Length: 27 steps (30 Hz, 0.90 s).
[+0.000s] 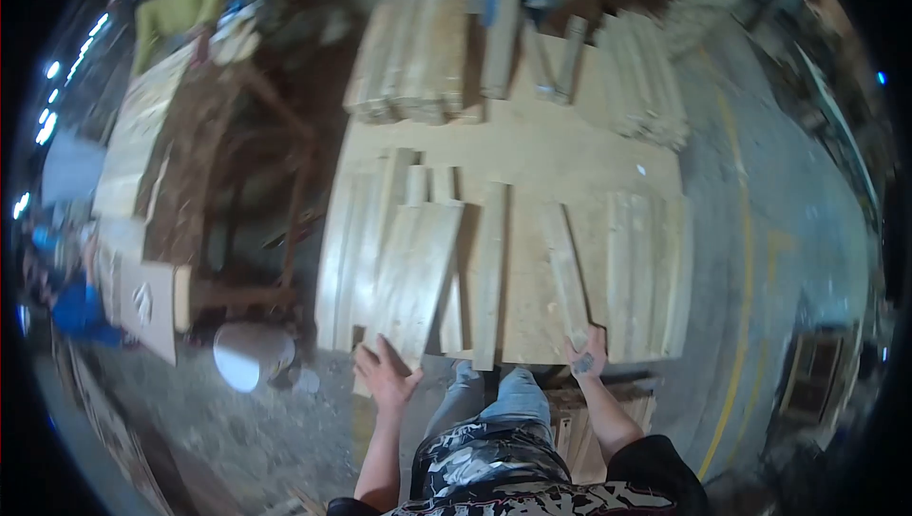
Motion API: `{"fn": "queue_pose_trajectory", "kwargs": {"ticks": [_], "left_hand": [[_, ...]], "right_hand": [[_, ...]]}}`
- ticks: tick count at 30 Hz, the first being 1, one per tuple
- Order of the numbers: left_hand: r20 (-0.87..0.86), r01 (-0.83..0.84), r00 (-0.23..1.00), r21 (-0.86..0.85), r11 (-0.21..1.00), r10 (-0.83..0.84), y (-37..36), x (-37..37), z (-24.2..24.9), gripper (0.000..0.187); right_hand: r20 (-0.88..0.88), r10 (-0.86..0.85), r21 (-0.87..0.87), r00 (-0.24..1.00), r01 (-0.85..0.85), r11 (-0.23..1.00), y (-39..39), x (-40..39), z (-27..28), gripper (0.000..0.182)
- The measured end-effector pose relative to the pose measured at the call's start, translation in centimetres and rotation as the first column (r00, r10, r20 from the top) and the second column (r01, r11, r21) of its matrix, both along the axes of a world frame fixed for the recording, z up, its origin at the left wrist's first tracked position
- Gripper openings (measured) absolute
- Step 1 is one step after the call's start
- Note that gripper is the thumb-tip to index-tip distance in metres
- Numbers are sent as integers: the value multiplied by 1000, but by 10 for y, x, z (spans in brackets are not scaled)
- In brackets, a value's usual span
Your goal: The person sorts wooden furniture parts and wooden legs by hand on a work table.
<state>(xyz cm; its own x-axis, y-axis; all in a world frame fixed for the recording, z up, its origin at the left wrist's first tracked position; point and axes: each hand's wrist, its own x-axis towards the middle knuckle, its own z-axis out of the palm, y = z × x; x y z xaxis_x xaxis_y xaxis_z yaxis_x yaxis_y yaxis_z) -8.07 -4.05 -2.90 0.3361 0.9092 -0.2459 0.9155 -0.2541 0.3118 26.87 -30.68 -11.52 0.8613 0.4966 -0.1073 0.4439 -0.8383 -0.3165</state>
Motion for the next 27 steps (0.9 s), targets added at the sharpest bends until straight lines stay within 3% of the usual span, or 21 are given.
{"fn": "queue_pose_trajectory", "kwargs": {"ticks": [10,16,20,24,27], "left_hand": [[2,-77,997,105,991,78,82,60,-19,111],[-100,-114,988,72,991,121,121,92,-29,114],[-71,-65,995,114,991,73,118,76,-40,112],[-129,-2,991,265,964,38,83,67,-41,91],[-24,108,994,351,930,-106,23,63,-24,77]], "right_hand": [[-19,-26,48,999,27,998,-4,4,7,62],[-64,-44,16,997,46,999,-5,4,10,64],[-108,-51,35,993,55,998,-7,7,17,65],[-151,-60,62,987,70,996,-10,7,13,67],[-223,-71,176,972,111,978,-15,12,19,68]]}}
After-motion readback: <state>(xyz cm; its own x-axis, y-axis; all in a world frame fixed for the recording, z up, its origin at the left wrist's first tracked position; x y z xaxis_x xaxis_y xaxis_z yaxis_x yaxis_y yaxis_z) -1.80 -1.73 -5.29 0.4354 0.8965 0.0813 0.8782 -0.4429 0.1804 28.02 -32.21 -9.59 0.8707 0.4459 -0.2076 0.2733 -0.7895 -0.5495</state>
